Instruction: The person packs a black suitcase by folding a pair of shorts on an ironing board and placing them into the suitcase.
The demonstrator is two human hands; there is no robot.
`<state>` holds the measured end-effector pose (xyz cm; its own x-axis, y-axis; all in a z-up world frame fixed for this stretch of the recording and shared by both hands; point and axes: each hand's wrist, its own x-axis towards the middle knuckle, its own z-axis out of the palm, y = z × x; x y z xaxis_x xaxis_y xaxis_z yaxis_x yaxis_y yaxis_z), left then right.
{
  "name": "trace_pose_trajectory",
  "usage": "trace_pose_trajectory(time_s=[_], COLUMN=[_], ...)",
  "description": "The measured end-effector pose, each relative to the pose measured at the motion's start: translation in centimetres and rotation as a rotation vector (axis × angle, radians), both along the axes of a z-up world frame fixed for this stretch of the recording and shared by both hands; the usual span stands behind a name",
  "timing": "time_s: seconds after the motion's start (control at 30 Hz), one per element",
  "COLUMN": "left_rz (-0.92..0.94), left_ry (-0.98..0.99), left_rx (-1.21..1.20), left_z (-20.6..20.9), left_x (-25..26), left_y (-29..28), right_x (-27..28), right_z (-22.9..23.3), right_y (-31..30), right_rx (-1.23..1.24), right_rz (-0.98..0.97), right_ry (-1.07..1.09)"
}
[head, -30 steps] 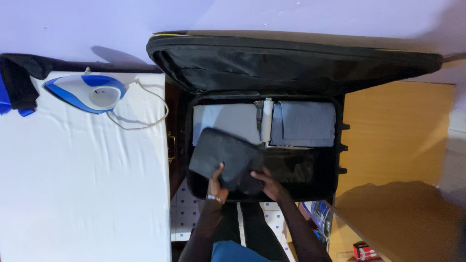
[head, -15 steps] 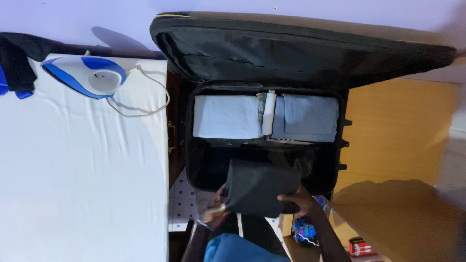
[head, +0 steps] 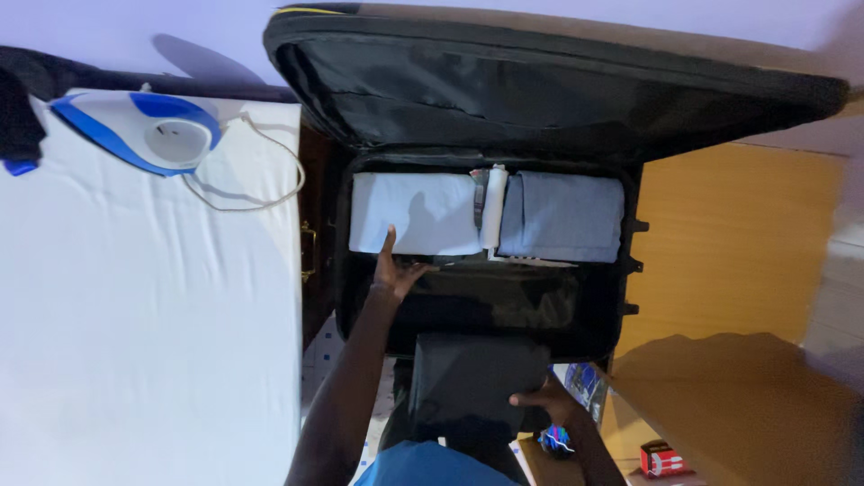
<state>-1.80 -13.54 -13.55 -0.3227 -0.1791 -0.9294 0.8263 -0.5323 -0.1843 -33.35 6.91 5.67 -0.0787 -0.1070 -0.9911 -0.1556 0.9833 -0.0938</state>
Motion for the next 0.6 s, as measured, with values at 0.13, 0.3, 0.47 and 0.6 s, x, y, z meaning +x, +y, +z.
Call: trace_pose_trajectory(time_s=[0.13, 0.3, 0.47, 0.6], left_rz=[-0.024, -0.167, -0.397, -0.808], left_ry=[-0.061, -0.065, 0.069, -0.041], left_rx=[-0.134, -0.041, -0.252, -0.342], left_z=[-3.8, -7.6, -8.1, -7.2], left_x=[-2.6, -1.7, 2.1, 4.7], left_y=[-1.7, 0.8, 3.0, 3.8], right_x=[0.9, 2.0, 1.1, 0.7], right_z=[0.0, -0.5, -6.9, -13.8], right_y=[-0.1, -3.0, -3.5, -5.0], right_rx=[-0.019, -0.024, -0.045, -0.055], right_rz=[-0.019, 0.147, 0.117, 0.063], right_ry=[-0.004, -0.049, -0.04, 0.119])
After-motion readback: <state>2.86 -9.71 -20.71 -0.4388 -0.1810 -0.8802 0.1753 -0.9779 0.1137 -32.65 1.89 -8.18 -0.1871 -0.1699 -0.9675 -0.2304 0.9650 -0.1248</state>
